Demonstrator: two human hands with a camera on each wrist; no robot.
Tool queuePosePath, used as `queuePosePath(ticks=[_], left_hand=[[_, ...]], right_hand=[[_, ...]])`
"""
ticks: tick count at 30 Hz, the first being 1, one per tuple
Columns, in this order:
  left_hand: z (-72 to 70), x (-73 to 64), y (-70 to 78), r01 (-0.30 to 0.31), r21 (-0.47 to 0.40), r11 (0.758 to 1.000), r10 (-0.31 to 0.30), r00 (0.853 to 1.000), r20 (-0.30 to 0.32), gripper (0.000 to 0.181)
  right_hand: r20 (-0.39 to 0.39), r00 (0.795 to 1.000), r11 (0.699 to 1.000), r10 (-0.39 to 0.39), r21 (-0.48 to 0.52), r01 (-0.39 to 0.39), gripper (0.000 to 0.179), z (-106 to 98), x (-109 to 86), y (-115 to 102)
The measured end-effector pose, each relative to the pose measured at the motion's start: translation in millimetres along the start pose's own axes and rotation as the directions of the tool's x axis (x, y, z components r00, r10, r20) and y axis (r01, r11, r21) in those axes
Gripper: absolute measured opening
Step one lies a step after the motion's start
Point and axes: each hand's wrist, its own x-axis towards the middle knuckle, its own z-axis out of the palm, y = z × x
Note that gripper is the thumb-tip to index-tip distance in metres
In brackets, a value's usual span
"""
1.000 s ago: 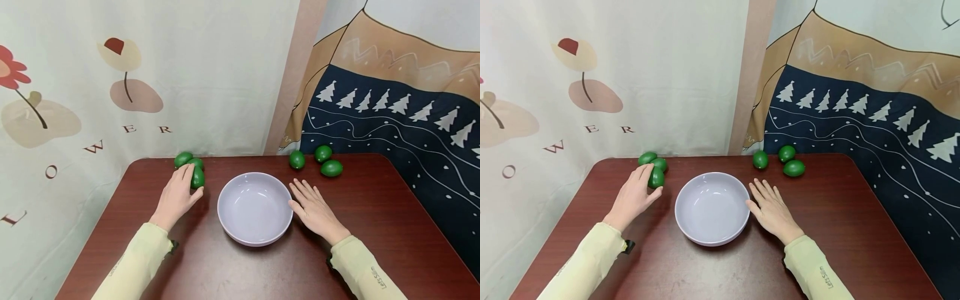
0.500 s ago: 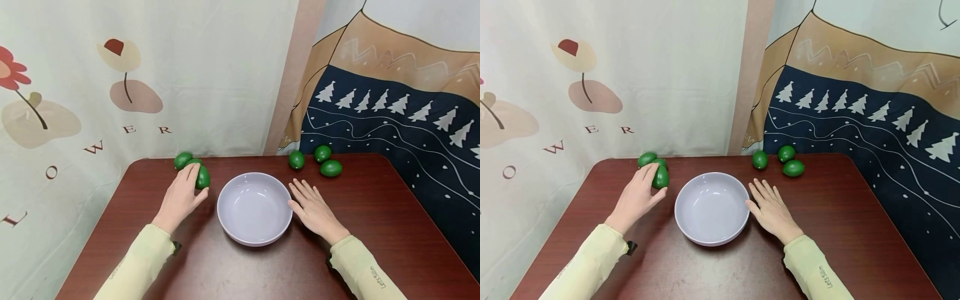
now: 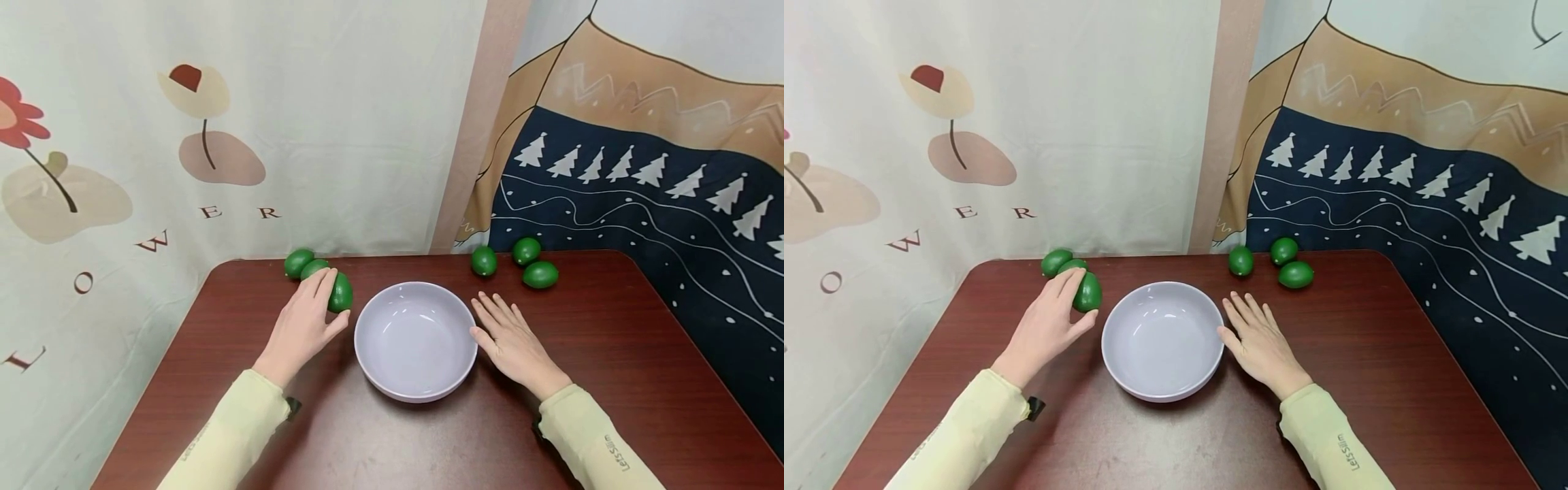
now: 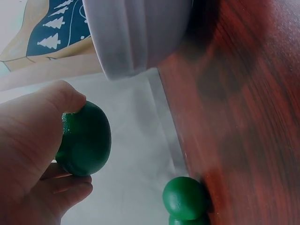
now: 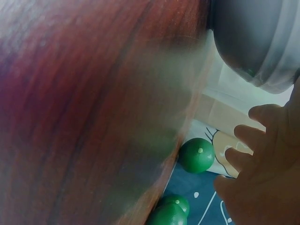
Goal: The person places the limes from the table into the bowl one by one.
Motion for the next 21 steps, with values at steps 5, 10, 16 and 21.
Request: queuePosePath(ticks=[5,10,16,21], left_hand=[[-1.1,0.1,4.8,-0.017,-0.008,1.0,0.017,1.0,0.001,0.072],[-1.7,-0.1,9.4,-0.029,-0.016,0.999,0.029,0.999,0.012,0.071],[-2.3,-0.2,16.4,-0.04,-0.018,0.999,0.041,0.999,0.031,0.069],[-1.7,-0.6,21.8,-0.049,-0.021,0.999,0.05,0.998,0.033,0.067]], right_hand=[[0.006,1.0,1.0,0.005,-0.005,-0.005,0.066,0,0.1,0],[0.006,1.0,1.0,0.003,-0.014,-0.003,0.066,-1,-0.1,0],[0.004,1.0,1.0,0.003,-0.027,-0.003,0.065,-2,-1.3,-2],[-0.007,1.0,0.999,-0.004,-0.051,0.004,0.065,-3,-1.7,-2]])
